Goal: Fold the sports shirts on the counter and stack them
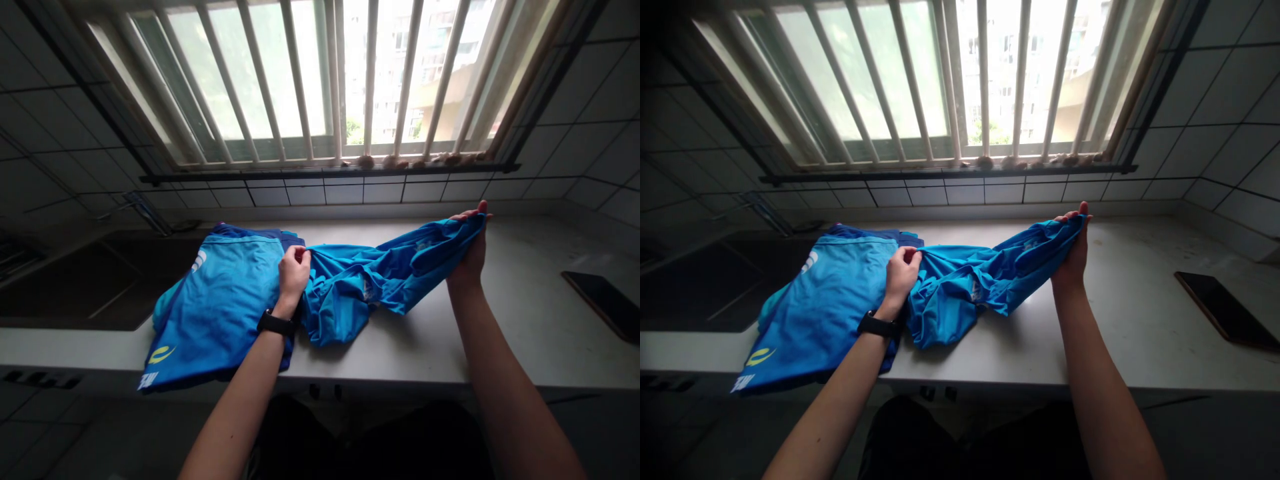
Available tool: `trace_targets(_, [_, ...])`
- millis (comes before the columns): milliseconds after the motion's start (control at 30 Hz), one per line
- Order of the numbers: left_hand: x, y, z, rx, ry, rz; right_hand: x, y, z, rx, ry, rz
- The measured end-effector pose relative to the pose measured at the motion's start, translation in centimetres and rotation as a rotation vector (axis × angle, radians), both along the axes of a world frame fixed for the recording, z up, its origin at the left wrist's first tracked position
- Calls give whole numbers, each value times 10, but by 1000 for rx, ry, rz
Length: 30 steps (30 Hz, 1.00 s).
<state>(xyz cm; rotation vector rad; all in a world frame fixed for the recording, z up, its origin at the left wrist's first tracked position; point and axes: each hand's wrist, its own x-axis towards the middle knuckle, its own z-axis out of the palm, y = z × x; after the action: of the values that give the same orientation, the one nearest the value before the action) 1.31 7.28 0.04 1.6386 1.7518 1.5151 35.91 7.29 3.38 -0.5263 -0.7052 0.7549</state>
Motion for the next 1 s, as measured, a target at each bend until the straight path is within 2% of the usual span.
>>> trace_targets(100, [-9, 4, 1, 48, -212, 207, 8, 13, -9, -200, -81, -146])
trace_targets(167, [-11, 5, 0, 85, -221, 237, 6, 17, -17, -370, -290, -342])
trace_targets(233, [-7, 2, 0, 165, -113, 180, -1, 17, -23, -459, -616, -513])
trace_targets(267, [-5, 0, 0, 200, -32, 112, -5, 15, -26, -483, -790, -548])
trace_targets(333, [2, -5, 0, 205, 139, -101, -12, 9, -32, -558, -1093, -489])
trace_targets(433, [8, -11, -2, 28, 315, -468, -17, 1, -40, -715, -1396, -227])
trace_targets(500, [9, -12, -2, -135, 363, -630, -16, -1, -43, -732, -1490, -82])
trace_targets(600, [7, -15, 1, -295, 363, -749, -15, 0, -36, -634, -1393, -50])
trace_targets(700, [4, -22, 11, -445, 319, -964, -20, 1, -22, -450, -1048, -17])
trace_targets(767, [5, -28, 16, -565, 247, -1121, -25, -1, -14, -312, -793, 82])
trace_targets(800, [7, -30, 17, -612, 198, -1154, -27, -1, -12, -254, -697, 122])
trace_targets(867, [10, -30, 14, -639, 118, -1093, -29, -1, -9, -190, -584, 108])
trace_targets(933, [13, -25, 6, -587, 131, -912, -29, 1, -10, -179, -496, 13])
trace_targets(1000, [13, -17, -3, -493, 240, -706, -26, 5, -10, -172, -373, -26])
